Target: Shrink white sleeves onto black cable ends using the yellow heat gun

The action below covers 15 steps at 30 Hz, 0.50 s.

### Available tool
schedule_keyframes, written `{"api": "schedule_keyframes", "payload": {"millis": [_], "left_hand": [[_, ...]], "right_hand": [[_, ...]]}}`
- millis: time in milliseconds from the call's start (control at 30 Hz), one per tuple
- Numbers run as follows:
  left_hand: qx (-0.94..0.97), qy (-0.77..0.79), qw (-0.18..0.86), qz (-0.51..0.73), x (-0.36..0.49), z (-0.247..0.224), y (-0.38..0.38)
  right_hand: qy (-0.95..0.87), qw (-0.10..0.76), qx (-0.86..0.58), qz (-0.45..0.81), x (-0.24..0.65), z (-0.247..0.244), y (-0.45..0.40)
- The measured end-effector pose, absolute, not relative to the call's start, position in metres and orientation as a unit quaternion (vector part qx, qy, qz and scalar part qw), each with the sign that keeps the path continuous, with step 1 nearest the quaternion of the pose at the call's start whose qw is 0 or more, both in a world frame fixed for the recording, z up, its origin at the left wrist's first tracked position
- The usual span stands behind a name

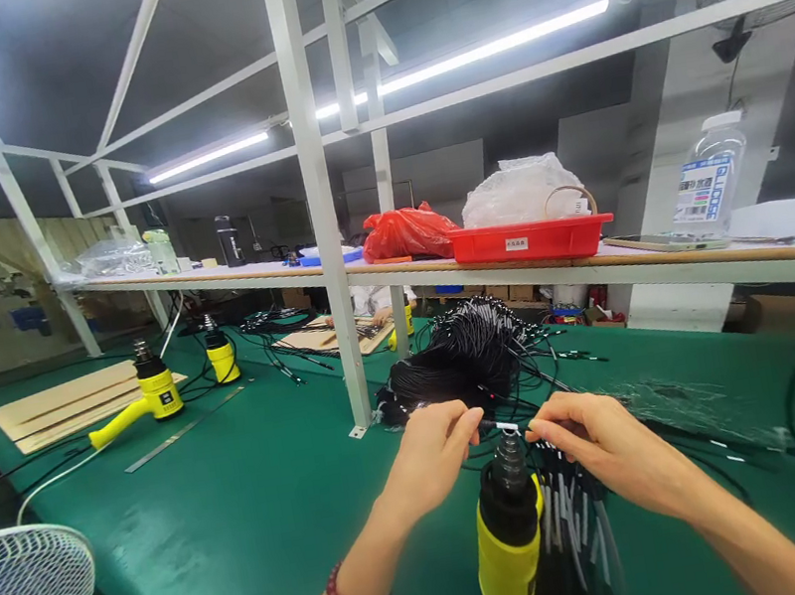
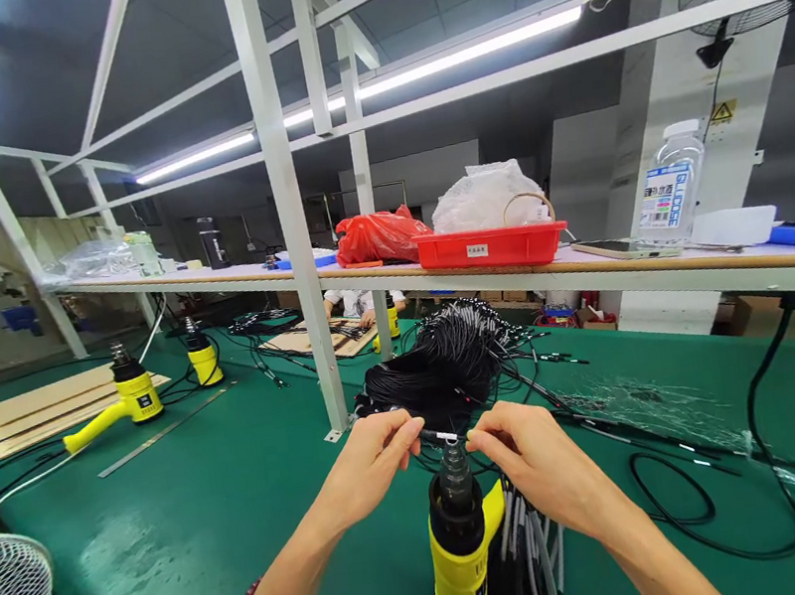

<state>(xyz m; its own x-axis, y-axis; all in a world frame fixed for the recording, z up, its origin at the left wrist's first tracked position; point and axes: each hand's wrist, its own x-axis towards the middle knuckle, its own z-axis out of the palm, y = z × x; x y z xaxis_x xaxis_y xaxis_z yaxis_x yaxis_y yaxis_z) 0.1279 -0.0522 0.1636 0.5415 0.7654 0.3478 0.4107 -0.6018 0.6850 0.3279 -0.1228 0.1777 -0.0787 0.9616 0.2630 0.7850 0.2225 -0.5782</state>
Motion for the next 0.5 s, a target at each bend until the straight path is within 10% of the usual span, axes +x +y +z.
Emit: {"api": "schedule_keyframes", "payload": {"millis": [500], "left_hand": [[0.811, 0.325, 0.293, 0.388, 0.130, 0.162, -0.053]], "right_hand": [[-0.702, 0.349, -0.613, 0.101, 0.324, 0.168, -0.113]]}}
